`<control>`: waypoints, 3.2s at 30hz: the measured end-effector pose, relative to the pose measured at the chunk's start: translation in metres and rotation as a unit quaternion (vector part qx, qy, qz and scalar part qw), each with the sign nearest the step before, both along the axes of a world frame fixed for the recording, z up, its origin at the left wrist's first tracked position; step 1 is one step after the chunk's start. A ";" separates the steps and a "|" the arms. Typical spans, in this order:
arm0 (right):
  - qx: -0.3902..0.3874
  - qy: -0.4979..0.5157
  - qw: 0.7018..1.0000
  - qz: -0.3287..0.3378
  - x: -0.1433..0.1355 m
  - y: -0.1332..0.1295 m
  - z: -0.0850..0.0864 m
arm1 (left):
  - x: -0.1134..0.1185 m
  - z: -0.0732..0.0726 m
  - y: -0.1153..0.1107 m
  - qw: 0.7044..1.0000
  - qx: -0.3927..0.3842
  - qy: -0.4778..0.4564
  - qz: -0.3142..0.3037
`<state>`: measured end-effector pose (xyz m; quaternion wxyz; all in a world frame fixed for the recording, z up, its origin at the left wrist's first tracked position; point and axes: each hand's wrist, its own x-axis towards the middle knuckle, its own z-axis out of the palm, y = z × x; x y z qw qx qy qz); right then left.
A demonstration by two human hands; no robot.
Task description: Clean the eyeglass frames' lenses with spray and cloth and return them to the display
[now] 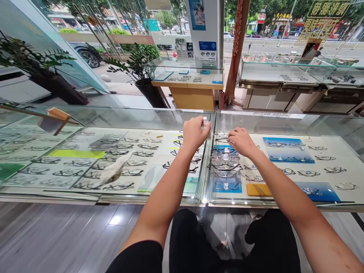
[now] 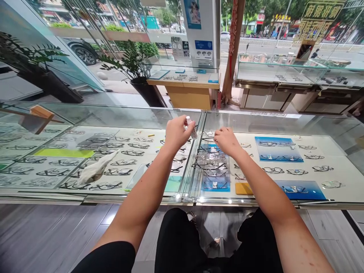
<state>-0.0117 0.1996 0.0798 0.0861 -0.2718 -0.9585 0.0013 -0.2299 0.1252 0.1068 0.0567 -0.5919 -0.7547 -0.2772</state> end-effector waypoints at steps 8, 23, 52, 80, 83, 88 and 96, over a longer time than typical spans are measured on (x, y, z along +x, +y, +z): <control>0.010 -0.043 0.999 0.008 -0.007 -0.006 0.003 | 0.003 -0.001 0.000 0.997 -0.066 0.033 -0.034; -0.069 0.015 0.987 -0.145 -0.008 0.005 0.017 | 0.003 0.008 -0.004 0.987 -0.155 0.049 0.000; 0.021 0.243 0.928 -0.281 0.092 0.046 0.006 | -0.157 0.005 -0.171 0.888 -0.332 -0.001 0.318; -0.043 0.238 0.938 -0.249 0.082 0.040 -0.005 | -0.205 -0.022 -0.213 0.899 -0.304 -0.061 0.310; -0.038 0.240 0.938 -0.246 0.081 0.040 -0.006 | -0.197 -0.021 -0.219 0.903 -0.277 -0.045 0.326; -0.026 0.235 0.940 -0.244 0.078 0.040 -0.006 | -0.174 -0.007 -0.227 0.908 -0.248 -0.023 0.338; -0.024 0.216 0.945 -0.243 0.078 0.037 -0.003 | -0.135 0.063 -0.260 0.891 0.152 0.053 0.424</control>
